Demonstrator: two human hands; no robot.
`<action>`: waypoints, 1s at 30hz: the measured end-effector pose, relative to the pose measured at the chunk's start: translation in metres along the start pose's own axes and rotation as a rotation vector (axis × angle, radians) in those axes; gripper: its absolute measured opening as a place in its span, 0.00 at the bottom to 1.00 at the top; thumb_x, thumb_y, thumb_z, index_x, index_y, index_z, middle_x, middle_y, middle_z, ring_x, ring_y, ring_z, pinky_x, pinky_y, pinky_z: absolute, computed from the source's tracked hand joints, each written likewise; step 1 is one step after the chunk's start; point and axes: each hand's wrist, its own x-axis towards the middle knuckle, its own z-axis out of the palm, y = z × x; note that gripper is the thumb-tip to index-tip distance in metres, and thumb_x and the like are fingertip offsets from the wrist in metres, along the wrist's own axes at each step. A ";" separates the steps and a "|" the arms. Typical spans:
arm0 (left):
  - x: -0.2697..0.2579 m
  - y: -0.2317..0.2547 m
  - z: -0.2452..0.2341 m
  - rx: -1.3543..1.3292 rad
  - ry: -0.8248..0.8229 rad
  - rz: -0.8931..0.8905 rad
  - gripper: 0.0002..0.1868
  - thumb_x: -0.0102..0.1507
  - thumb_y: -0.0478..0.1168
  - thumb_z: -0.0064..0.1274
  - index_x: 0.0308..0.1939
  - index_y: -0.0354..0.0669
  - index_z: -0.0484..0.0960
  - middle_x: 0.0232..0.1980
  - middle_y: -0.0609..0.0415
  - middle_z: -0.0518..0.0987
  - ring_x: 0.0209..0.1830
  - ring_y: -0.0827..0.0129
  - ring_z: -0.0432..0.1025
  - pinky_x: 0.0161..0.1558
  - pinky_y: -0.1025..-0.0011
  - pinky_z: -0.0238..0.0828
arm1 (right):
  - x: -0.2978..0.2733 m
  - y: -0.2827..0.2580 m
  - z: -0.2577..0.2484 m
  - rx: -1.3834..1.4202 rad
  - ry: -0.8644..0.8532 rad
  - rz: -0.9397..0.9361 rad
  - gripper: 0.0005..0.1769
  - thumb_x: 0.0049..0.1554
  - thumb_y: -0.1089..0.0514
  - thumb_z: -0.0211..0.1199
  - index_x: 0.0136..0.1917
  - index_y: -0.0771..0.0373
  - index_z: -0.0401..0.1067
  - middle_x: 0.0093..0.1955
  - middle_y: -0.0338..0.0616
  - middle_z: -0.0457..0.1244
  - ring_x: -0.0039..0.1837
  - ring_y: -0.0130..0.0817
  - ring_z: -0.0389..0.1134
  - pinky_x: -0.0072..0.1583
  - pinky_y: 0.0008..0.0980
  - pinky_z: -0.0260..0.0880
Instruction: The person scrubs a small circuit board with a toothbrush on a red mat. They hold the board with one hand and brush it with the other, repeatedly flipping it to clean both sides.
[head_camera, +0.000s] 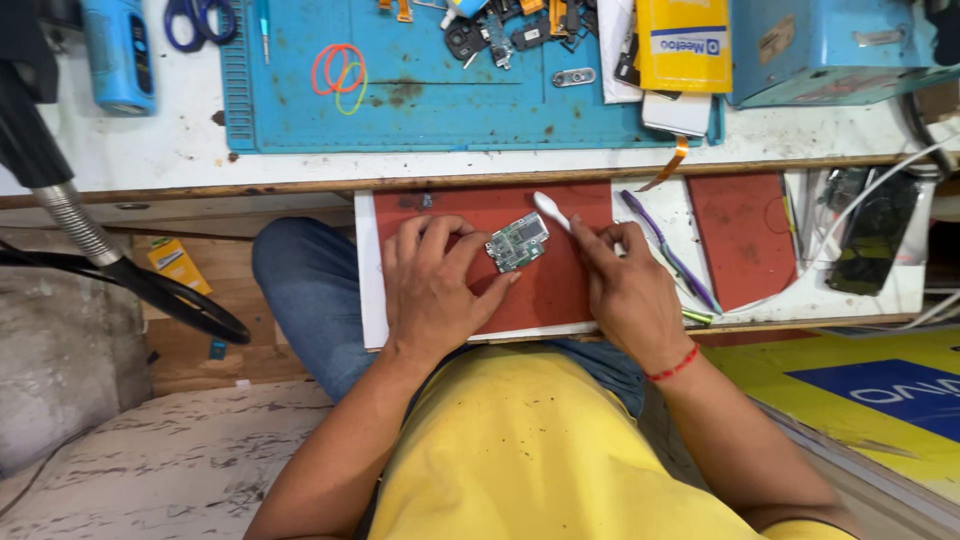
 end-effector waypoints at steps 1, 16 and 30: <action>0.000 0.001 0.002 -0.013 0.000 -0.001 0.24 0.51 0.52 0.72 0.45 0.47 0.86 0.51 0.57 0.75 0.58 0.56 0.65 0.56 0.54 0.60 | -0.001 0.000 -0.002 -0.008 -0.016 0.020 0.34 0.52 0.70 0.57 0.71 0.50 0.70 0.54 0.50 0.63 0.41 0.53 0.69 0.41 0.48 0.71; -0.002 -0.002 0.001 -0.012 -0.003 -0.013 0.23 0.50 0.51 0.72 0.45 0.48 0.86 0.52 0.57 0.75 0.59 0.58 0.66 0.58 0.55 0.59 | 0.003 -0.001 0.003 0.008 -0.104 -0.040 0.31 0.55 0.68 0.59 0.70 0.49 0.71 0.52 0.50 0.64 0.39 0.52 0.70 0.40 0.48 0.70; 0.000 0.000 0.000 -0.025 -0.012 -0.037 0.25 0.49 0.52 0.72 0.46 0.48 0.85 0.51 0.57 0.75 0.58 0.56 0.65 0.56 0.54 0.59 | 0.002 -0.010 -0.004 -0.029 -0.023 -0.025 0.31 0.56 0.68 0.59 0.72 0.50 0.69 0.54 0.48 0.63 0.41 0.49 0.70 0.41 0.46 0.70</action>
